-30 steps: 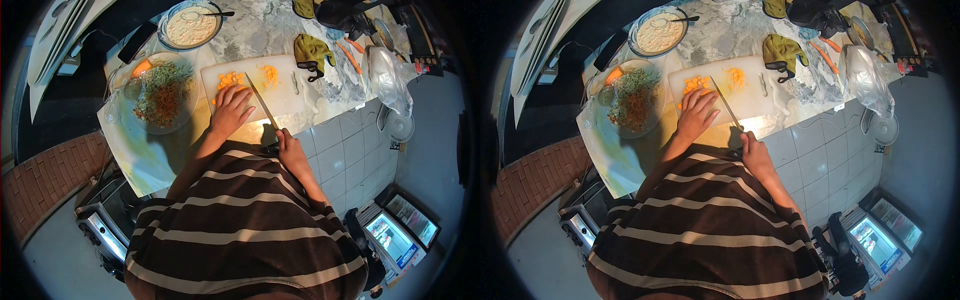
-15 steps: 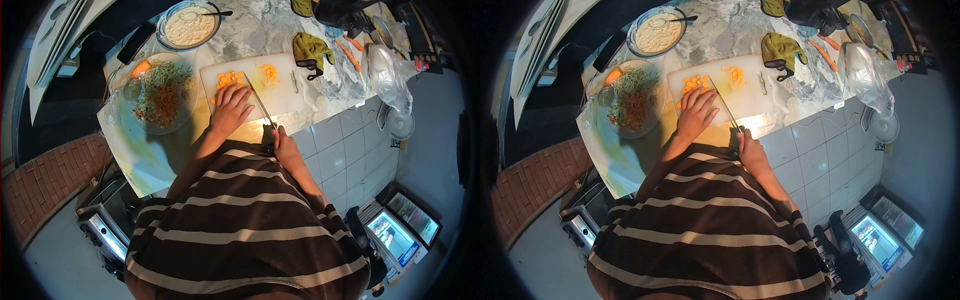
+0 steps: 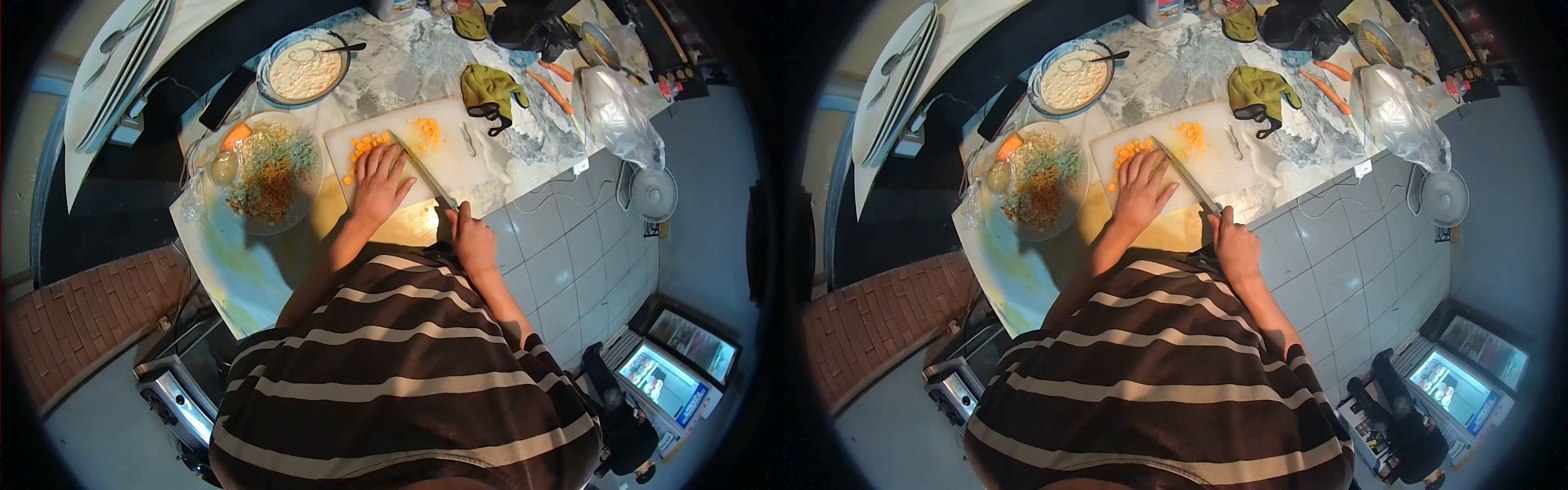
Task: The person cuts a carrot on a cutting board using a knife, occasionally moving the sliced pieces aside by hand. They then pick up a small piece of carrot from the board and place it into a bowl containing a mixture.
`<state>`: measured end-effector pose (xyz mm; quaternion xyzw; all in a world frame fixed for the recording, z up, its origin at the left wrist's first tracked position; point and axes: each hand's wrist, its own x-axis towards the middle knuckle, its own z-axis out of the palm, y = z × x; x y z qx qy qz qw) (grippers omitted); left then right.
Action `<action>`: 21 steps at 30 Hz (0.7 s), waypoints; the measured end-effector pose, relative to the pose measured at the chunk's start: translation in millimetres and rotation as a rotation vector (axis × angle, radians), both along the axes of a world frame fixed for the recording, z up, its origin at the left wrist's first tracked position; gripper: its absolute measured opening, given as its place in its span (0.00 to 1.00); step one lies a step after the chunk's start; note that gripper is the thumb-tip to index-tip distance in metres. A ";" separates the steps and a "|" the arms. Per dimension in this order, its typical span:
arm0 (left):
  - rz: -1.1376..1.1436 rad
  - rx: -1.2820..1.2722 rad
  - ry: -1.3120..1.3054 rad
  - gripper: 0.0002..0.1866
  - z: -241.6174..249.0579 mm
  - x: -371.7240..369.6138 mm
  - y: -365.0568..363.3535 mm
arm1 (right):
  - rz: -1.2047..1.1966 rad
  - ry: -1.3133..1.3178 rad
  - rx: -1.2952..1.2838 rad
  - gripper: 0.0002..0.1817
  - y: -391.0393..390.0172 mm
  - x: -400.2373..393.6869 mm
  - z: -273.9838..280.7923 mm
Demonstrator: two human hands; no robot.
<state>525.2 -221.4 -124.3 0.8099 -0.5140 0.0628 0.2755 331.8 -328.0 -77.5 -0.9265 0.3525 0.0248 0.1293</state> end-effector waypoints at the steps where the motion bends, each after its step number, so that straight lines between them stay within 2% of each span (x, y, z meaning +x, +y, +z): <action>1: 0.003 0.036 -0.015 0.27 0.9 2.3 -4.5 | -0.006 -0.008 -0.005 0.18 -1.5 1.5 1.5; 4: 0.007 0.073 -0.055 0.28 4.3 11.2 -18.5 | -0.064 -0.052 0.050 0.19 -8.1 6.4 2.0; 6: 0.007 0.073 -0.076 0.29 6.7 16.9 -26.4 | -0.114 -0.271 0.306 0.21 -14.8 5.9 -5.3; 10: 0.031 -0.016 -0.050 0.27 9.7 25.3 -34.7 | -0.155 -0.368 0.480 0.25 -18.2 10.3 2.3; 12: 0.045 -0.054 -0.016 0.26 10.9 26.4 -33.8 | -0.238 -0.380 0.677 0.27 -17.9 8.3 -0.8; 15: 0.018 -0.026 0.074 0.24 8.0 23.2 -25.1 | -0.261 -0.370 0.699 0.27 -16.8 0.1 -1.5; 17: -0.090 -0.005 -0.025 0.23 6.1 18.1 -18.4 | -0.266 -0.358 0.667 0.27 -13.1 -5.4 4.7; 21: -0.119 -0.012 -0.090 0.24 0.5 11.9 -17.4 | -0.277 -0.327 0.608 0.26 -7.6 -14.2 -2.2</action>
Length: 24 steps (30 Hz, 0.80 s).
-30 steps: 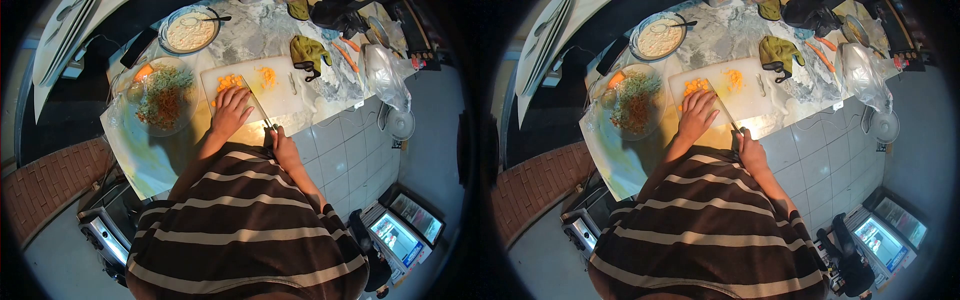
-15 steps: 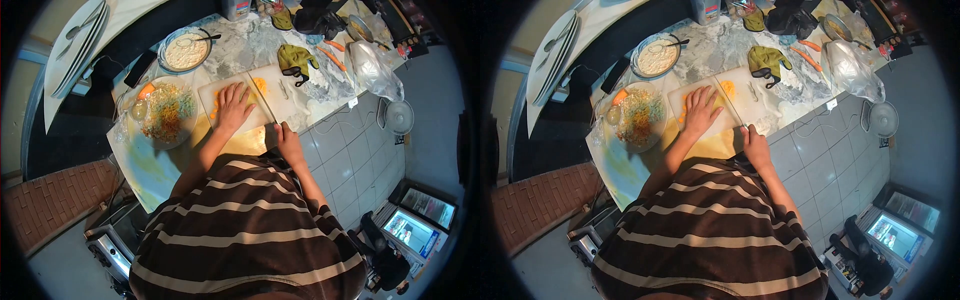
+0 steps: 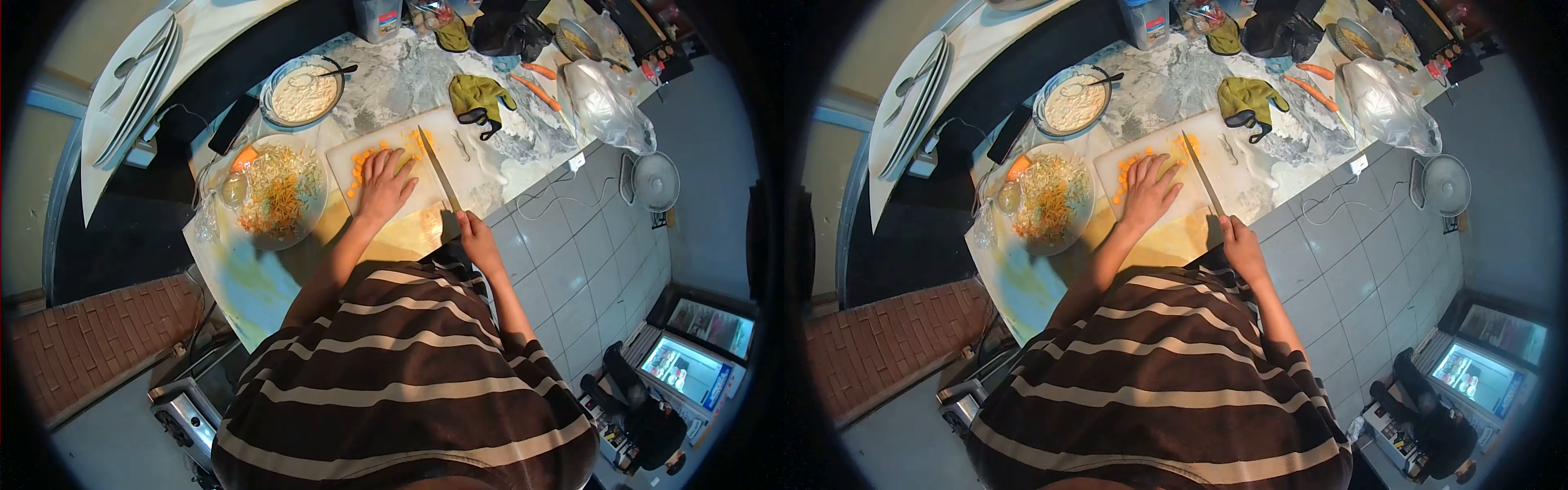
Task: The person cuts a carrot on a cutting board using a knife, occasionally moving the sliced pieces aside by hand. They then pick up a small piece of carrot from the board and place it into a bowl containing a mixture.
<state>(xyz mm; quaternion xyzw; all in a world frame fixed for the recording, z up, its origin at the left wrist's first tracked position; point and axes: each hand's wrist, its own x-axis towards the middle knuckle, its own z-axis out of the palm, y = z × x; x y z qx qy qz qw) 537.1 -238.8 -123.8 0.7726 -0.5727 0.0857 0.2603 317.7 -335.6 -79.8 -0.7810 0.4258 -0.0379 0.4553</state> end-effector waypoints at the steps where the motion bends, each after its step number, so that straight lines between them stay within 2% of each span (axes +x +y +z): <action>1: 0.032 0.009 -0.009 0.25 0.5 0.2 -1.1 | -0.005 -0.002 0.001 0.26 2.5 -1.0 -0.7; 5: 0.121 0.051 -0.018 0.27 3.8 7.0 -5.8 | -0.008 -0.003 -0.059 0.24 11.9 -0.5 -0.1; 14: 0.030 0.021 0.011 0.26 7.2 -3.0 10.1 | 0.004 0.038 -0.073 0.23 29.5 0.4 1.3; 22: 0.056 0.030 0.084 0.27 1.1 -22.5 25.4 | 0.000 0.056 -0.041 0.22 29.6 -5.7 10.8; 24: 0.059 0.034 0.092 0.28 0.7 -23.0 22.5 | 0.018 0.049 -0.107 0.23 25.8 -5.6 4.6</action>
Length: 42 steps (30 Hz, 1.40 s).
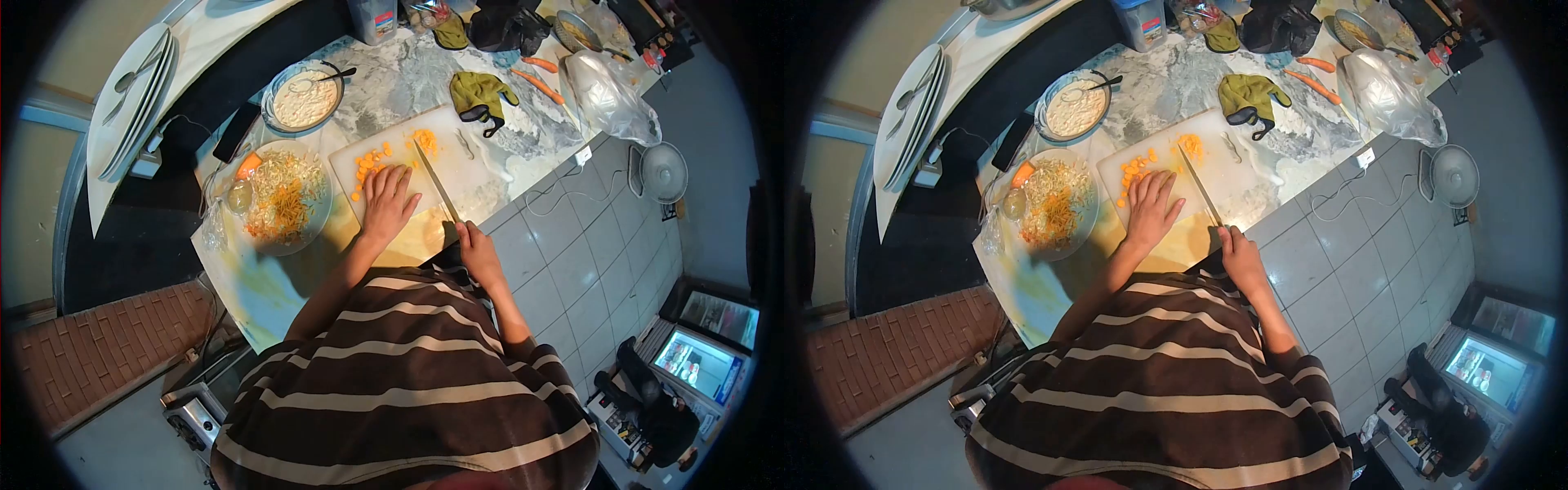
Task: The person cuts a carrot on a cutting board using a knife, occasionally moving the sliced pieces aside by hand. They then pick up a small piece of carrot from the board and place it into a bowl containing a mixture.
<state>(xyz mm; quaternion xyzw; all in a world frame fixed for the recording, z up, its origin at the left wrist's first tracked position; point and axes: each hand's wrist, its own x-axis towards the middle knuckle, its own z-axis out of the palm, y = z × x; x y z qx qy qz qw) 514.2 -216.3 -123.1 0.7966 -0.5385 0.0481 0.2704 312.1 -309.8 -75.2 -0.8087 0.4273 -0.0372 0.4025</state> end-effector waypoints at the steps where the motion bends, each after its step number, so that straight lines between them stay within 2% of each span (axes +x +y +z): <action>1: 0.002 0.005 0.000 0.28 -0.8 -0.1 -0.8 | -0.001 -0.001 -0.003 0.23 -1.3 0.5 0.5; 6: -0.001 0.010 0.018 0.30 -3.5 -0.4 -2.2 | 0.077 0.057 0.043 0.24 -3.2 1.8 4.7; 19: -0.009 -0.003 0.084 0.28 8.1 1.4 1.8 | 0.080 0.109 0.122 0.25 -16.1 1.8 20.5; 30: -0.012 -0.002 0.085 0.29 4.8 2.9 2.5 | 0.145 0.117 0.051 0.23 -17.0 7.2 35.6; 42: -0.013 -0.017 0.082 0.30 5.5 4.1 1.7 | 0.205 0.160 -0.081 0.19 -13.4 10.0 25.6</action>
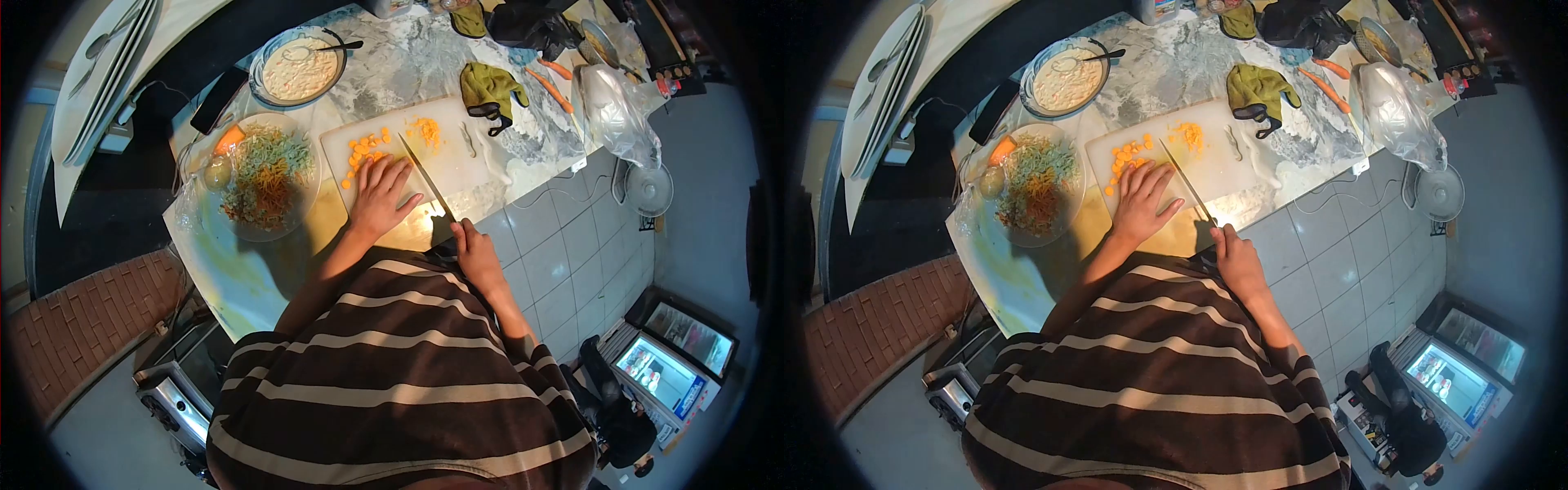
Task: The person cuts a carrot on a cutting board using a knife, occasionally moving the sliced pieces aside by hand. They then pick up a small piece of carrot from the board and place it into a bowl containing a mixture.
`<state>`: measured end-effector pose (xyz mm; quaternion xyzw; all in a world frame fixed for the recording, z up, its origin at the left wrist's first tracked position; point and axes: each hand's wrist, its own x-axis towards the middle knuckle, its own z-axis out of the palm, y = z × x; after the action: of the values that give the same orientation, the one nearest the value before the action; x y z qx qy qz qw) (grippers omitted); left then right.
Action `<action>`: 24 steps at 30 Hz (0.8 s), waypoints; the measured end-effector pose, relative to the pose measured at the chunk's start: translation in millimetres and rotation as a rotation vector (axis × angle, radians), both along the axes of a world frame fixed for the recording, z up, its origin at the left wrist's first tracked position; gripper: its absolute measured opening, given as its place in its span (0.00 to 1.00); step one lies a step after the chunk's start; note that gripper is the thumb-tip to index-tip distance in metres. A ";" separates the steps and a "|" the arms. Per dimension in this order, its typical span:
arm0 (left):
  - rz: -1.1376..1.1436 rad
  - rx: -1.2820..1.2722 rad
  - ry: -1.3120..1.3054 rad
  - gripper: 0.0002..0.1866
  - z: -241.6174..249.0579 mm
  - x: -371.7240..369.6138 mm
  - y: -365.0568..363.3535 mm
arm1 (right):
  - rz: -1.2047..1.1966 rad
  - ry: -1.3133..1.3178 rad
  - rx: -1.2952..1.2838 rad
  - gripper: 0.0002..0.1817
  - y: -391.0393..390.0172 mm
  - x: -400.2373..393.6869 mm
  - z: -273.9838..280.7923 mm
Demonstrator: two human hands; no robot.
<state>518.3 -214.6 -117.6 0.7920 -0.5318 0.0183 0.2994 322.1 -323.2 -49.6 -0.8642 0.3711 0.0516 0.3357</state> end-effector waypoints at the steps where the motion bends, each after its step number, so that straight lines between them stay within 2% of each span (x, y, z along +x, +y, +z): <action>1: 0.000 -0.003 -0.004 0.30 -0.2 -0.2 -0.1 | 0.002 0.003 0.000 0.19 -0.7 0.3 1.3; 24: -0.026 0.022 0.033 0.31 -1.1 0.5 0.5 | 0.030 -0.029 -0.016 0.17 -10.1 -1.1 -1.9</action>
<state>518.8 -214.1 -118.7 0.7883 -0.5374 -0.0044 0.2996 321.0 -333.3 -51.5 -0.8730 0.3534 0.0411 0.3336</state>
